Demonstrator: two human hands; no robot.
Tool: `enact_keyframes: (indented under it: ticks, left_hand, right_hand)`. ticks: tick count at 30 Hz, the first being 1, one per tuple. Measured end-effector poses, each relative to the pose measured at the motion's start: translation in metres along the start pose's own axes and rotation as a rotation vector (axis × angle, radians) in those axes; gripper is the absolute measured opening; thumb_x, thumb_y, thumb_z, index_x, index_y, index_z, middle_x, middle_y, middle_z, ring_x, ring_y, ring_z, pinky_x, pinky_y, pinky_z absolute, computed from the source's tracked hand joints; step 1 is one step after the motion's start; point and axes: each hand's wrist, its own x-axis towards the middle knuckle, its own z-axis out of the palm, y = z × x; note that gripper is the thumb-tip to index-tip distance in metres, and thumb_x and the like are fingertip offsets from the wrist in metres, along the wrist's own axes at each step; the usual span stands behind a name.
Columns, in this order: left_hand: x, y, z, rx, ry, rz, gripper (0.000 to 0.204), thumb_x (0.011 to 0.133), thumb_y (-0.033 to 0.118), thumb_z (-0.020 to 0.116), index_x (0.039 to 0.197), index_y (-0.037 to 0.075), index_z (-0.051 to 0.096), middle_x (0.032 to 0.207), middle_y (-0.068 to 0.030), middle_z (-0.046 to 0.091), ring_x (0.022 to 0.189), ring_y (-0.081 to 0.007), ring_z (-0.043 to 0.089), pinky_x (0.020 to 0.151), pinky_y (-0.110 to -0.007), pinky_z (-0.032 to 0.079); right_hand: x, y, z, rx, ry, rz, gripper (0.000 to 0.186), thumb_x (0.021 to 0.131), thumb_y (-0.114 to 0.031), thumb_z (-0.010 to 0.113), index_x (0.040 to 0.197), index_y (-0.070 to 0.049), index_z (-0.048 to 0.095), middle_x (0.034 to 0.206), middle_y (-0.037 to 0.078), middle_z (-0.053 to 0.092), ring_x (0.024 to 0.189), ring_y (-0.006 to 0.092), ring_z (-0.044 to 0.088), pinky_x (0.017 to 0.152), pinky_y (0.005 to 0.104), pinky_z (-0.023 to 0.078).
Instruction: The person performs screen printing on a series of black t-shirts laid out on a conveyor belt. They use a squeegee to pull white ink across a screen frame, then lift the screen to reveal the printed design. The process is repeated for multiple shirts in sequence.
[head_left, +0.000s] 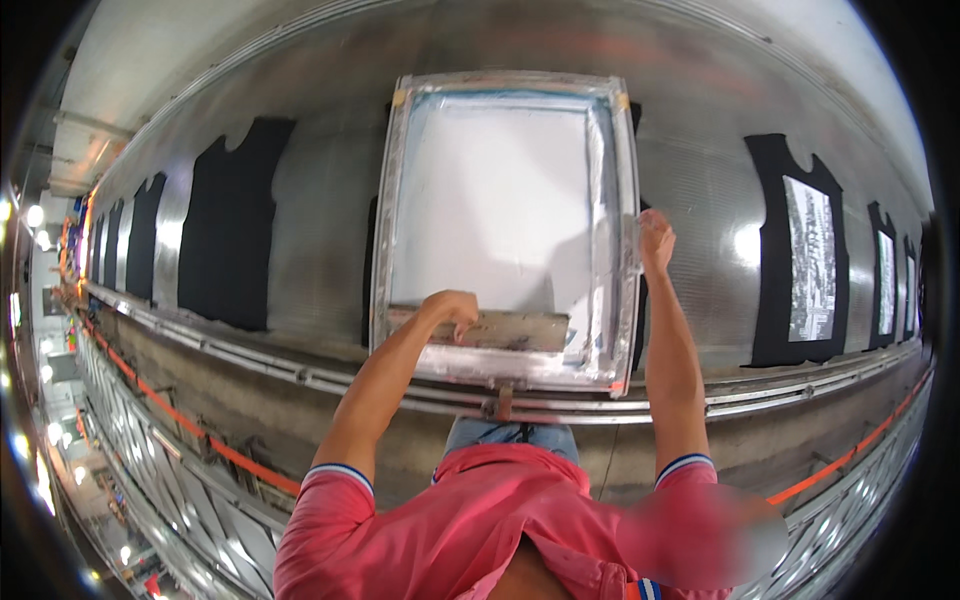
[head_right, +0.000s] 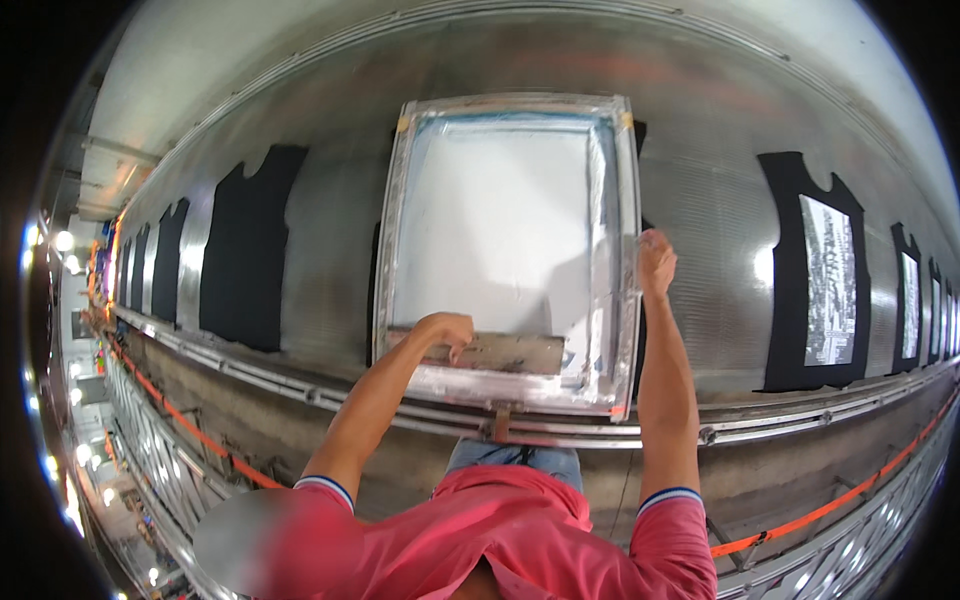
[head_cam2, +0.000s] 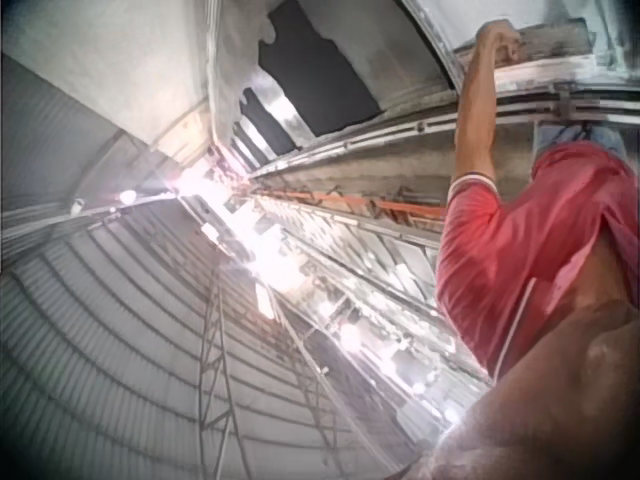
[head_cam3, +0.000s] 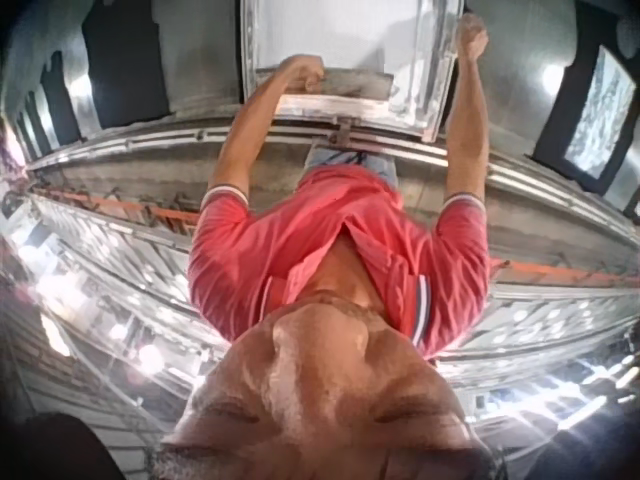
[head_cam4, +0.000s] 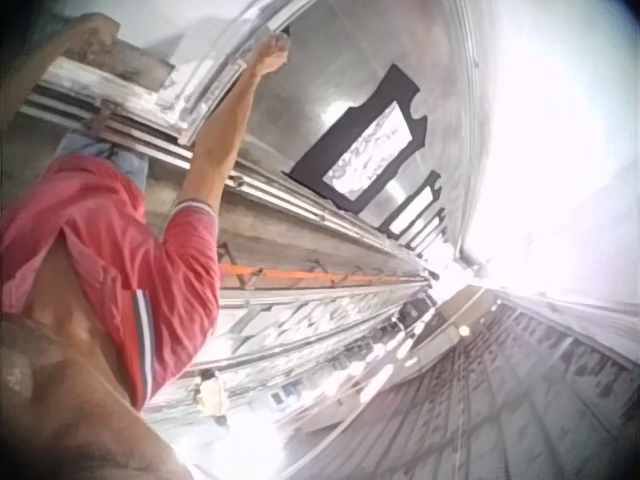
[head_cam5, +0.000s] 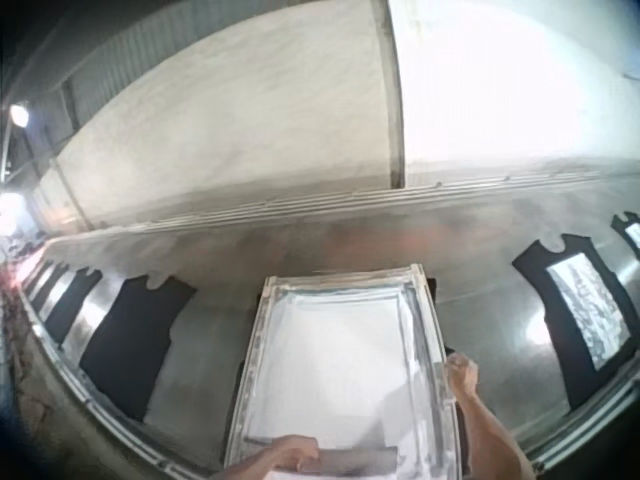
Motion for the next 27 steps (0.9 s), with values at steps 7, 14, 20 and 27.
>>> enact_keyframes:
  ticks: [7, 14, 20, 27]
  left_hand:
    - [-0.092, 0.050, -0.115, -0.206, 0.433, -0.252, 0.022, 0.069, 0.006, 0.062, 0.088, 0.001, 0.073, 0.087, -0.0160, 0.074, 0.083, -0.0305, 0.072, 0.071, -0.043, 0.054]
    - [-0.162, -0.039, -0.268, 0.006, 0.987, -0.411, 0.031, 0.075, 0.029, 0.076, 0.104, 0.019, 0.077, 0.099, -0.0126, 0.073, 0.094, -0.0317, 0.069, 0.085, -0.044, 0.055]
    - [0.001, -0.112, -0.311, 0.280, 1.242, -0.546, 0.037, 0.074, 0.015, 0.068, 0.110, 0.012, 0.075, 0.097, -0.0175, 0.073, 0.093, -0.0333, 0.071, 0.086, -0.043, 0.056]
    - [0.088, -0.170, -0.223, 0.231, 1.377, -0.444, 0.032, 0.074, 0.005, 0.060, 0.099, 0.012, 0.078, 0.084, -0.0168, 0.073, 0.077, -0.0338, 0.071, 0.075, -0.042, 0.058]
  right_hand:
    - [-0.048, -0.159, -0.047, -0.214, -0.898, -0.256, 0.029, 0.086, -0.029, 0.074, 0.108, -0.010, 0.074, 0.096, 0.009, 0.073, 0.092, 0.0236, 0.068, 0.086, 0.0364, 0.054]
    - [0.075, -0.254, 0.045, -0.697, -0.690, -0.607, 0.010, 0.086, -0.015, 0.061, 0.083, -0.010, 0.070, 0.069, 0.007, 0.067, 0.057, 0.0164, 0.061, 0.049, 0.0352, 0.051]
    - [0.185, -0.081, 0.149, -0.518, -0.300, -0.792, 0.014, 0.081, -0.014, 0.069, 0.092, -0.007, 0.073, 0.080, 0.012, 0.072, 0.073, 0.0248, 0.069, 0.069, 0.0397, 0.056]
    - [0.125, -0.009, 0.224, -0.509, -0.282, -0.856, 0.011, 0.082, -0.006, 0.067, 0.091, -0.006, 0.073, 0.089, 0.007, 0.070, 0.088, 0.0262, 0.067, 0.080, 0.0403, 0.056]
